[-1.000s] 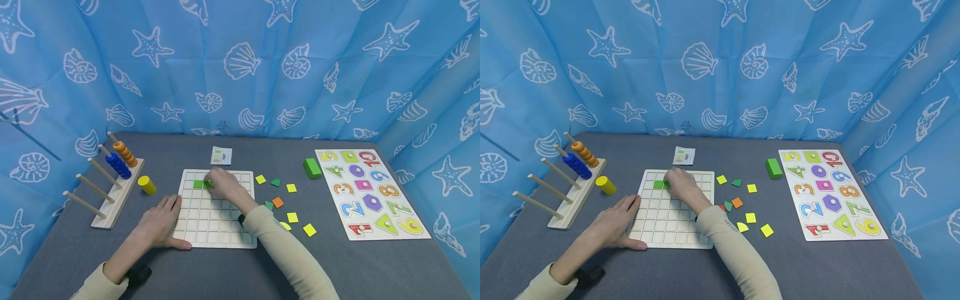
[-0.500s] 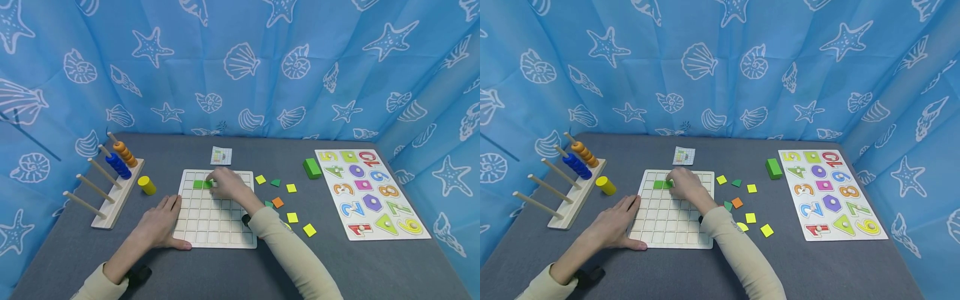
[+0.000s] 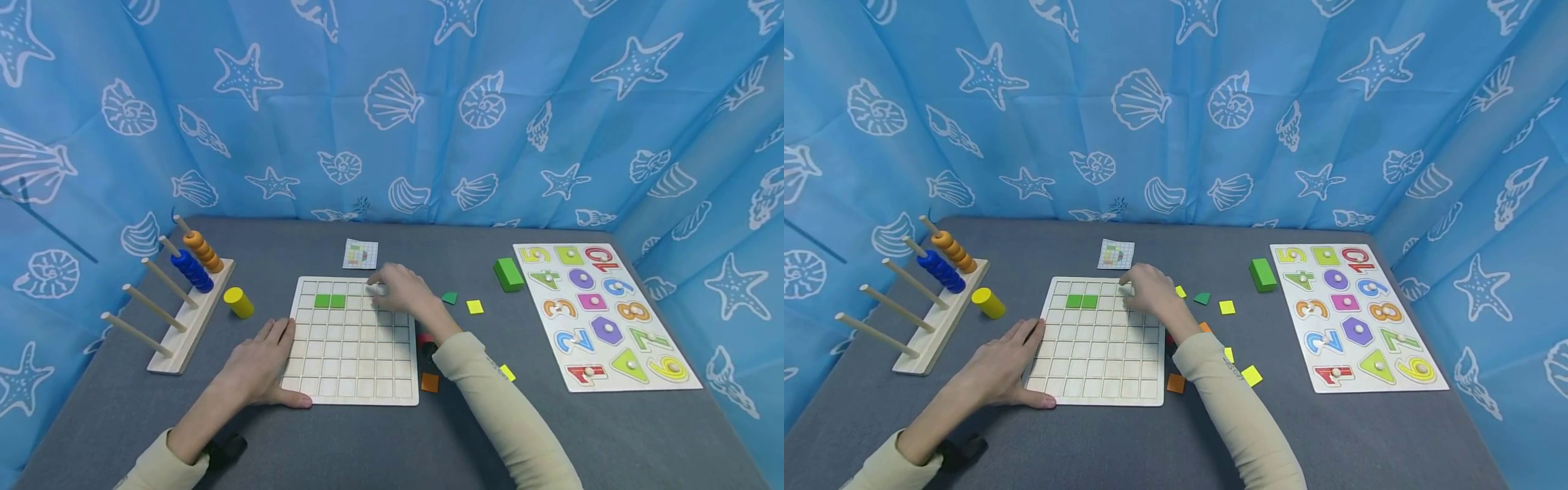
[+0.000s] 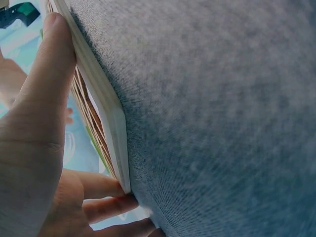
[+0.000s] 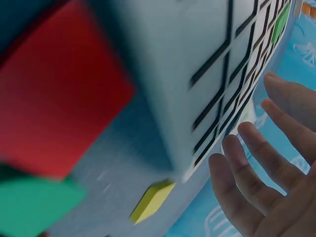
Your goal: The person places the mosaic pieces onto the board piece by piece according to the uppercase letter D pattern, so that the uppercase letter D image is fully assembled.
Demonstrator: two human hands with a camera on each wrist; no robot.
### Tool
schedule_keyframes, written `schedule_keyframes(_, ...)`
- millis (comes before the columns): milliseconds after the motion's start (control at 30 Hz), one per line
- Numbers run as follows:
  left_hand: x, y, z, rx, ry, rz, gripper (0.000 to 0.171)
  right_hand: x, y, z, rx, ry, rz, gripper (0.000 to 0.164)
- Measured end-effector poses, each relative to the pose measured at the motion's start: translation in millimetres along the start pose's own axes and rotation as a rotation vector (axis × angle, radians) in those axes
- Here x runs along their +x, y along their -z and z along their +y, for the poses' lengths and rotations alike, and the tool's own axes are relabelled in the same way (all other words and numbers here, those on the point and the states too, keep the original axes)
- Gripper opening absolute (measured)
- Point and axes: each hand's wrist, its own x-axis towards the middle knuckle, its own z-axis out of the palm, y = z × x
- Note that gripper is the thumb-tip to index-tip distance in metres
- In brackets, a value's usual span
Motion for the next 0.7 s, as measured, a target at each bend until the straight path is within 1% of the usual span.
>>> schedule_keyframes(233, -0.4, 0.6, 0.8, -0.003, -0.006, 0.006, 0.141, -10.1, 9.4, 25.4, -0.024, -0.081, 0.011, 0.036)
schedule_keyframes(400, -1.3, 0.9, 1.0, -0.001, -0.003, 0.01, 0.142, -17.6, 14.9, 40.4, -0.047, -0.086, 0.015, 0.038)
schedule_keyframes(700, -0.8, 1.0, 1.9, 0.008, 0.001, 0.005, 0.142, -27.7, 18.9, 59.9, -0.042, -0.119, 0.013, 0.038)
